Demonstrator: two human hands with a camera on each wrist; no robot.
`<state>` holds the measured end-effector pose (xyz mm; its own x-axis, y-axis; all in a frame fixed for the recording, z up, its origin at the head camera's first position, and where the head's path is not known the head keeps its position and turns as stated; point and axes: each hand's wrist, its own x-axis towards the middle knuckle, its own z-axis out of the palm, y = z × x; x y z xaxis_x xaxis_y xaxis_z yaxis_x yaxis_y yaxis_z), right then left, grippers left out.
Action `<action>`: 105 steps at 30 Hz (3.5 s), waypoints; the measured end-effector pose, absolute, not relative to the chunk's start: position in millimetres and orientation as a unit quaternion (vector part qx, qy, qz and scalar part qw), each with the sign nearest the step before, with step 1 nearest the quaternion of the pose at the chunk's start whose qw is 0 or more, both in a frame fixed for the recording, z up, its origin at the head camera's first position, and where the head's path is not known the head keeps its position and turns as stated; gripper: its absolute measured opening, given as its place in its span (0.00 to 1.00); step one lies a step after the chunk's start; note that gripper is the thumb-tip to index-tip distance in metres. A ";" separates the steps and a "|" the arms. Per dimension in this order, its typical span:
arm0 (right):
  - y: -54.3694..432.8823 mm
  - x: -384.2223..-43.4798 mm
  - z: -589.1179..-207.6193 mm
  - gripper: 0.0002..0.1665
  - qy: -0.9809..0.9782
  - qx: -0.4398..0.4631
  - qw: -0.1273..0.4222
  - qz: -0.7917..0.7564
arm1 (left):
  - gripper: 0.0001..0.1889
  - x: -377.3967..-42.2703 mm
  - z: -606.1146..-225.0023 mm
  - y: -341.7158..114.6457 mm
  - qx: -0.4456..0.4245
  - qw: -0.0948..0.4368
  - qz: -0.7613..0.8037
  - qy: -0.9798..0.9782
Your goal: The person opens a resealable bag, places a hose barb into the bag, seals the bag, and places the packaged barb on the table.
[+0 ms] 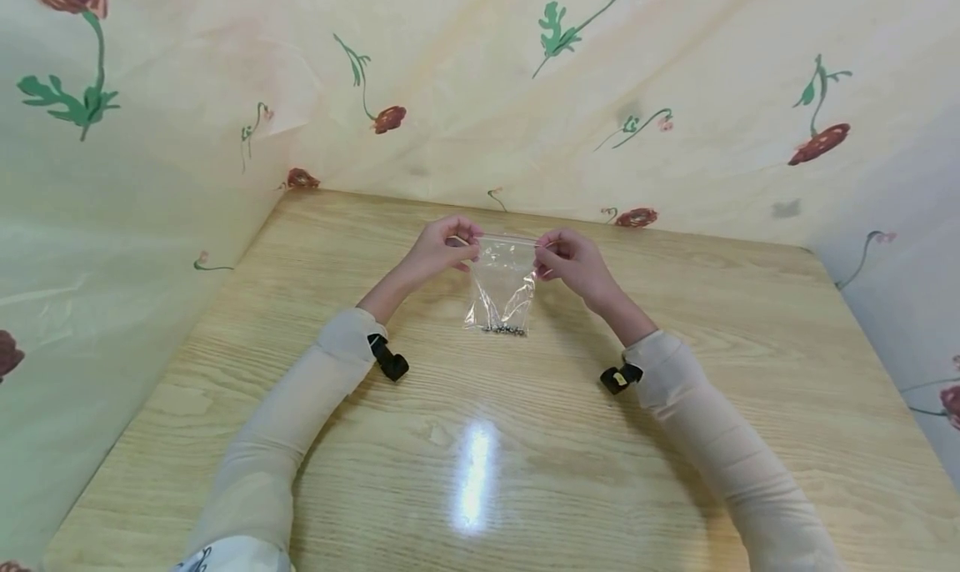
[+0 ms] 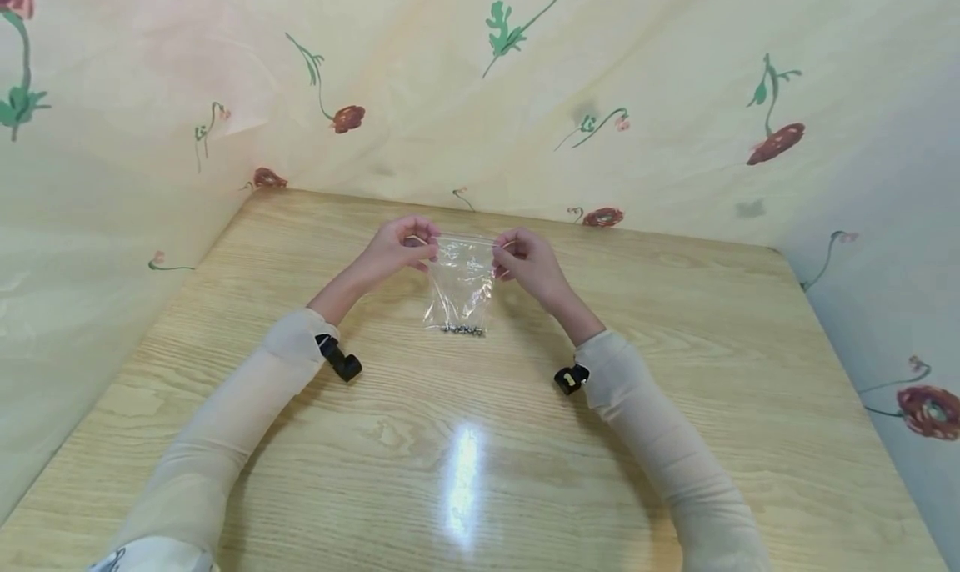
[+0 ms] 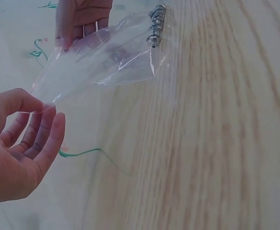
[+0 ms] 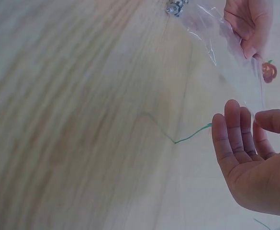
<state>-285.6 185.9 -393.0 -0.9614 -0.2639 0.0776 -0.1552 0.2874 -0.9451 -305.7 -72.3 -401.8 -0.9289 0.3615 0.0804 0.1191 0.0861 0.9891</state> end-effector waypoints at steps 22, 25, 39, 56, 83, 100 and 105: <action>190.0 -300.9 -404.2 0.12 0.820 -0.130 0.060 -0.554 | 0.16 -323.4 -410.0 -66.8 0.166 0.115 0.630 0.750; 190.5 -301.3 -404.8 0.12 0.822 -0.126 0.061 -0.551 | 0.17 -324.8 -410.1 -66.4 0.166 0.120 0.627 0.752; 189.8 -304.9 -404.6 0.14 0.837 -0.129 0.056 -0.530 | 0.18 -325.2 -408.9 -68.2 0.174 0.109 0.603 0.771; 192.3 -307.5 -410.6 0.12 0.843 -0.142 0.056 -0.516 | 0.18 -327.8 -409.5 -62.5 0.193 0.108 0.554 0.802; 190.0 -311.2 -412.2 0.12 0.895 -0.132 0.065 -0.420 | 0.19 -330.7 -411.8 -63.3 0.207 0.119 0.495 0.836; 191.1 -309.0 -413.0 0.25 0.893 -0.134 0.099 -0.419 | 0.28 -332.4 -418.4 -68.1 0.221 0.150 0.468 0.843; 190.5 -308.7 -412.8 0.29 0.897 -0.141 0.100 -0.407 | 0.30 -331.4 -418.5 -69.5 0.223 0.154 0.462 0.845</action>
<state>-308.7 190.5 -412.8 -0.9402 -0.3343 -0.0654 -0.1709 0.6290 -0.7584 -331.4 -69.5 -418.5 -0.8531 0.5191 -0.0532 0.2353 0.4736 0.8487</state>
